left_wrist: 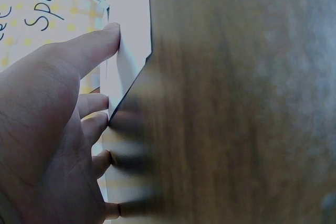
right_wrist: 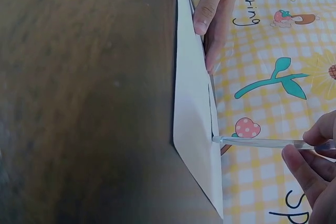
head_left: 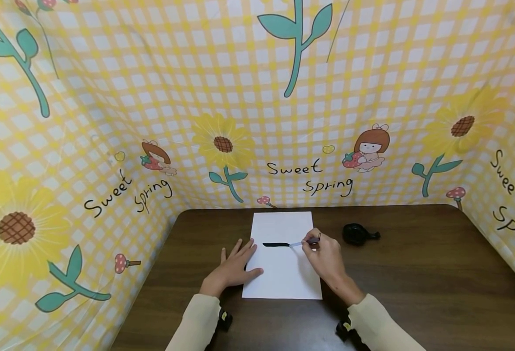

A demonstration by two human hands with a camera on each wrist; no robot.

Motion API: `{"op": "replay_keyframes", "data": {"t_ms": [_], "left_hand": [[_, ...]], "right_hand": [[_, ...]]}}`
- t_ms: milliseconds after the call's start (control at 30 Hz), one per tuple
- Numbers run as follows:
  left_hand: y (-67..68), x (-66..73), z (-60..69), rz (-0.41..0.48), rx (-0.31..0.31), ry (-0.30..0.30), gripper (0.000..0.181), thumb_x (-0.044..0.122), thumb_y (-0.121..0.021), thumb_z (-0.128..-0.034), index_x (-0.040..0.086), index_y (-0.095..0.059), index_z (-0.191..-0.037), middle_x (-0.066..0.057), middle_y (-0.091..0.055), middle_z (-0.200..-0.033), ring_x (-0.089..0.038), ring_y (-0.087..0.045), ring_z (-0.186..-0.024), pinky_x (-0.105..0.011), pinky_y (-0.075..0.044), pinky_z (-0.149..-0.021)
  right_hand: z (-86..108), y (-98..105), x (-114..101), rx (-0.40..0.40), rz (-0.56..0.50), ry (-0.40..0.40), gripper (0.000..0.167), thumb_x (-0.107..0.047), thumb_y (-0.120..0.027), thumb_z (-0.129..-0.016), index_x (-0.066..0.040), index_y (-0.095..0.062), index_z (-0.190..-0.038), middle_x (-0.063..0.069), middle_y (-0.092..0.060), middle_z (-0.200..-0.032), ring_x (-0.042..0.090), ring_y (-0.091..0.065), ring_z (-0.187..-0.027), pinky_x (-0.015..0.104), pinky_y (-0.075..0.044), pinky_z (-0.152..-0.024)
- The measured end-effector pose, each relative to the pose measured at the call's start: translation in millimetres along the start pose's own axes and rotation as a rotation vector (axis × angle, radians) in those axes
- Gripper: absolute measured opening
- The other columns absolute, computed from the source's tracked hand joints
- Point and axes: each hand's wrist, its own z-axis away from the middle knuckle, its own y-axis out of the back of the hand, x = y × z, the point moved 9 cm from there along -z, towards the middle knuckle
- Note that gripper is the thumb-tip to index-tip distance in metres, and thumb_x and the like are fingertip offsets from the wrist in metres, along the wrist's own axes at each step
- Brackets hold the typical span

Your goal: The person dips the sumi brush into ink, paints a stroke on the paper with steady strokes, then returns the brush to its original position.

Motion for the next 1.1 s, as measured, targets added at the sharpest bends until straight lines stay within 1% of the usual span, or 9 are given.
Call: {"op": "replay_keyframes", "data": {"t_ms": [200, 300, 467, 800, 1100], "left_hand": [[-0.1, -0.3, -0.8, -0.01, -0.005, 0.007, 0.085, 0.061, -0.06, -0.1023, 0.018, -0.032, -0.17, -0.003, -0.021, -0.18, -0.038, -0.009, -0.168, -0.081, 0.001, -0.124], [0.2, 0.0, -1.3, -0.008, -0.003, 0.003, 0.084, 0.06, -0.061, -0.1025, 0.017, -0.033, -0.169, -0.004, -0.021, -0.18, -0.039, -0.009, -0.168, -0.081, 0.001, -0.123], [-1.1, -1.9, -2.0, -0.016, -0.01, 0.012, 0.084, 0.061, -0.06, -0.1027, 0.019, -0.032, -0.17, -0.002, -0.019, -0.18, -0.037, -0.007, -0.168, -0.081, 0.002, -0.124], [-2.6, -3.5, -2.2, -0.017, -0.009, 0.016, 0.084, 0.061, -0.06, -0.1025, 0.02, -0.031, -0.17, -0.001, -0.019, -0.18, -0.037, -0.006, -0.168, -0.08, 0.002, -0.124], [-1.4, -1.6, -2.4, -0.008, -0.006, 0.014, 0.084, 0.059, -0.061, -0.1024, 0.02, -0.031, -0.17, -0.002, -0.02, -0.18, -0.037, -0.007, -0.168, -0.08, 0.003, -0.124]], "right_hand": [[0.0, 1.8, 0.5, 0.001, -0.004, 0.004, 0.01, -0.003, -0.079, -0.091, -0.011, -0.072, -0.09, 0.007, -0.08, -0.09, 0.018, -0.078, -0.082, 0.037, -0.065, -0.07], [0.4, 3.5, 0.4, 0.009, 0.009, 0.013, 0.01, -0.004, -0.079, -0.091, -0.011, -0.072, -0.089, 0.006, -0.08, -0.089, 0.017, -0.077, -0.081, 0.035, -0.064, -0.069], [0.8, 7.0, 0.2, 0.024, 0.026, 0.027, 0.012, -0.003, -0.08, -0.09, -0.011, -0.072, -0.088, 0.005, -0.08, -0.087, 0.015, -0.077, -0.08, 0.03, -0.063, -0.067], [2.0, 12.2, 3.5, 0.029, 0.002, 0.012, 0.013, -0.001, -0.08, -0.088, -0.012, -0.072, -0.087, 0.005, -0.08, -0.087, 0.016, -0.078, -0.082, 0.029, -0.062, -0.067], [2.5, 18.1, 3.3, 0.051, 0.019, 0.018, 0.015, -0.002, -0.082, -0.087, -0.013, -0.071, -0.086, 0.005, -0.08, -0.086, 0.016, -0.076, -0.079, 0.026, -0.06, -0.065]]}}
